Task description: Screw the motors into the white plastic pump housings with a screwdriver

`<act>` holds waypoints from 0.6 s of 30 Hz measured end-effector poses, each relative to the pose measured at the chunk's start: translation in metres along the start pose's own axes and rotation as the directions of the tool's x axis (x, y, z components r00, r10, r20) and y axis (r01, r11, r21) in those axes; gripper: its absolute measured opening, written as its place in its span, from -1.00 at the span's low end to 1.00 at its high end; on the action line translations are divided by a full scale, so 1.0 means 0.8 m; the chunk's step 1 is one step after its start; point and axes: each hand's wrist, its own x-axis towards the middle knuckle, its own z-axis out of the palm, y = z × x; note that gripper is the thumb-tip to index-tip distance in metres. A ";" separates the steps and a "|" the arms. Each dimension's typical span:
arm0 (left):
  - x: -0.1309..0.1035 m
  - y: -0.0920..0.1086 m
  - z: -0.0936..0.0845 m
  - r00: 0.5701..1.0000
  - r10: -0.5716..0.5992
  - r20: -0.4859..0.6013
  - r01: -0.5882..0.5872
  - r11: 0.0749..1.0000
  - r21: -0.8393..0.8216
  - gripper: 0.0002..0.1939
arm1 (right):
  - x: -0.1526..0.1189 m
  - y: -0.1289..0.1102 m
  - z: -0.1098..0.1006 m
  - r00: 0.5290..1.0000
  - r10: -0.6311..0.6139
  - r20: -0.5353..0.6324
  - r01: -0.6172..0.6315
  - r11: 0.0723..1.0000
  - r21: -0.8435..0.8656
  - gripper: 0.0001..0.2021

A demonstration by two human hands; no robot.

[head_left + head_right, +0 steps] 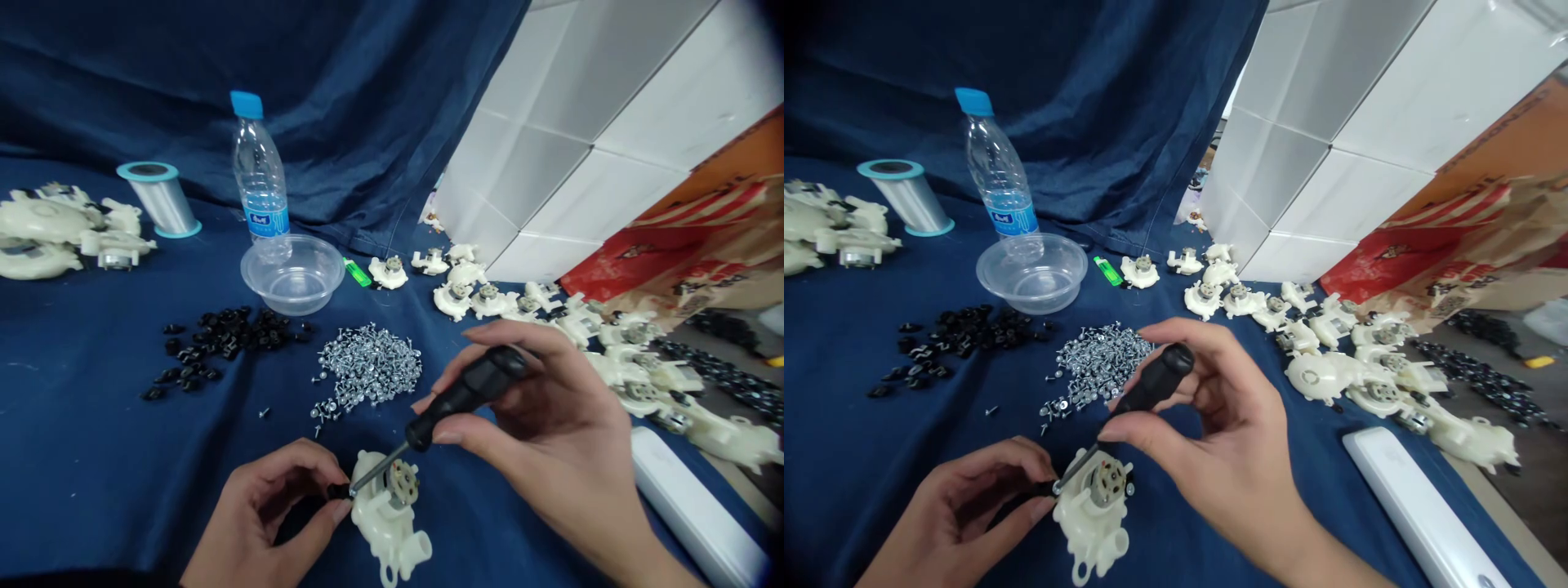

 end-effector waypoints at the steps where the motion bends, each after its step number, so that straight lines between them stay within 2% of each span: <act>1: -0.001 0.002 0.002 1.000 -0.006 0.002 0.006 1.000 -0.005 -0.95 | -0.001 0.000 0.000 0.999 -0.011 -0.030 0.010 0.999 -0.033 -0.46; 3: -0.003 0.005 0.006 0.999 -0.034 -0.024 0.034 0.999 -0.013 -0.94 | -0.003 -0.001 -0.002 1.000 -0.014 0.026 0.014 0.999 -0.034 -0.44; 6: -0.004 0.006 0.009 0.994 -0.075 -0.084 0.074 0.997 -0.019 -0.90 | -0.004 -0.004 -0.004 0.974 0.033 0.224 -0.052 0.995 0.081 -0.45; 8: -0.003 0.004 0.006 0.994 -0.074 -0.082 0.074 0.997 -0.003 -0.90 | -0.004 -0.004 -0.003 0.978 0.030 0.208 -0.053 0.993 0.106 -0.45; 11: 0.000 -0.002 -0.001 0.999 -0.043 0.014 0.042 0.998 0.044 -0.91 | -0.003 -0.001 -0.001 0.999 -0.020 0.050 0.018 0.999 0.046 -0.40; 12: 0.001 -0.004 -0.002 0.998 -0.039 0.043 0.037 0.998 0.059 -0.91 | -0.003 -0.001 -0.001 0.999 -0.024 0.046 0.023 0.999 0.033 -0.40; 14: 0.001 -0.004 -0.003 0.998 -0.050 0.040 0.047 0.997 0.066 -0.90 | -0.002 -0.001 -0.002 0.991 0.000 0.134 -0.008 0.998 0.058 -0.44; 16: 0.000 0.000 0.001 0.997 -0.070 -0.024 0.071 0.996 0.045 -0.88 | -0.002 -0.003 -0.003 0.973 0.026 0.228 -0.050 0.993 0.103 -0.50; 18: -0.001 0.004 0.005 0.995 -0.077 -0.059 0.078 0.997 0.025 -0.88 | -0.002 -0.003 -0.002 0.982 0.024 0.190 -0.045 0.993 0.108 -0.54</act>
